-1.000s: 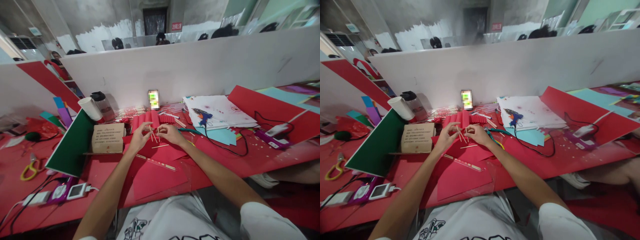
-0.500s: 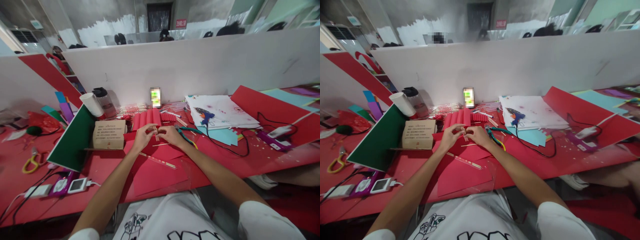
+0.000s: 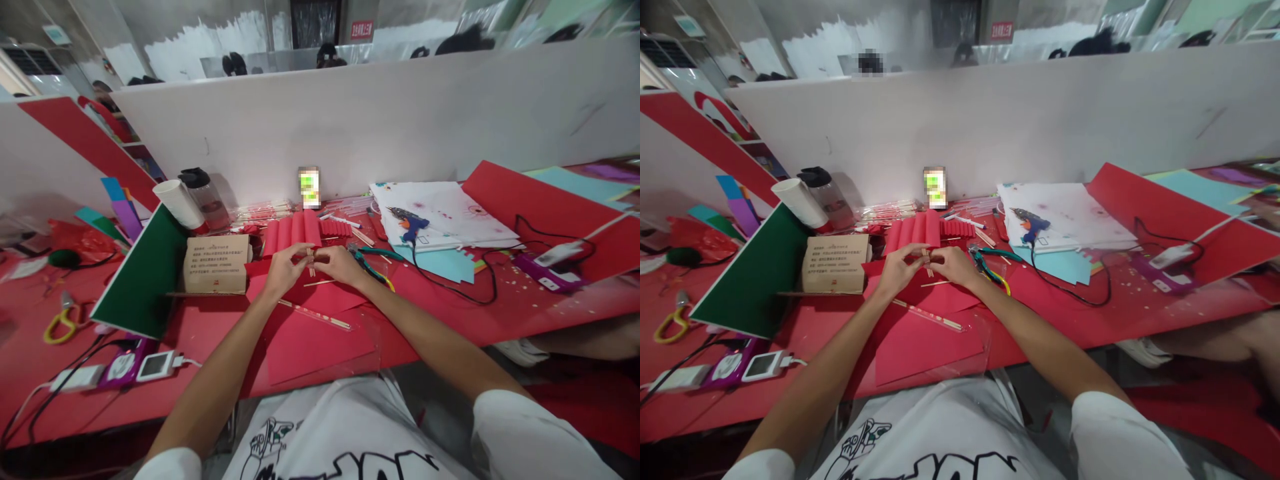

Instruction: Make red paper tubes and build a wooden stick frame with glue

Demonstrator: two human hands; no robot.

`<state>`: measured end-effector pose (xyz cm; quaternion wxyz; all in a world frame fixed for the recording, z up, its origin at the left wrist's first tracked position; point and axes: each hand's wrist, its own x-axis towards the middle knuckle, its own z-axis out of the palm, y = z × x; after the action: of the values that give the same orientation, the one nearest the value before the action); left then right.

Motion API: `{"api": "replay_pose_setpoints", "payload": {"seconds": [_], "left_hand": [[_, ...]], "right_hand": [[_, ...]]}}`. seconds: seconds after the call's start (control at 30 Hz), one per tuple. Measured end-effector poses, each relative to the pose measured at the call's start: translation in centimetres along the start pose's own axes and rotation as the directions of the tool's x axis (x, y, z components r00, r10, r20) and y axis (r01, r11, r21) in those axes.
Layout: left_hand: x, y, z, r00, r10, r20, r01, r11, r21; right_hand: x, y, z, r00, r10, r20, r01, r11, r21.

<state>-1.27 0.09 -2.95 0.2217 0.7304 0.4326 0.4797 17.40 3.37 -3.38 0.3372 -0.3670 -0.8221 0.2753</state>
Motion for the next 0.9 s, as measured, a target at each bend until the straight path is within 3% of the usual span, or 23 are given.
{"api": "replay_pose_setpoints", "payload": {"seconds": [0.27, 0.43, 0.63, 0.8, 0.9], "left_hand": [[-0.1, 0.5, 0.0, 1.000, -0.015, 0.001, 0.015, 1.000, 0.010], [0.1, 0.7, -0.5, 1.000, -0.026, 0.016, 0.026, 1.000, -0.014], [0.2, 0.2, -0.6, 0.985, -0.117, 0.130, 0.115, 0.993, 0.017], [0.5, 0.3, -1.3, 0.975, -0.163, 0.151, 0.162, 0.987, 0.024], [0.7, 1.0, -2.6, 0.973, -0.191, 0.129, 0.167, 0.970, 0.179]], "right_hand": [[-0.1, 0.2, 0.3, 1.000, -0.019, -0.011, 0.019, 1.000, 0.013], [0.2, 0.0, 0.2, 0.990, 0.005, -0.139, 0.038, 0.953, 0.299], [0.3, -0.4, -0.4, 0.967, 0.195, -0.162, -0.053, 0.779, 0.625], [0.4, -0.6, -0.5, 0.974, 0.186, -0.126, -0.054, 0.738, 0.672], [0.5, -0.4, -1.3, 0.975, 0.184, -0.125, -0.064, 0.771, 0.634]]}}
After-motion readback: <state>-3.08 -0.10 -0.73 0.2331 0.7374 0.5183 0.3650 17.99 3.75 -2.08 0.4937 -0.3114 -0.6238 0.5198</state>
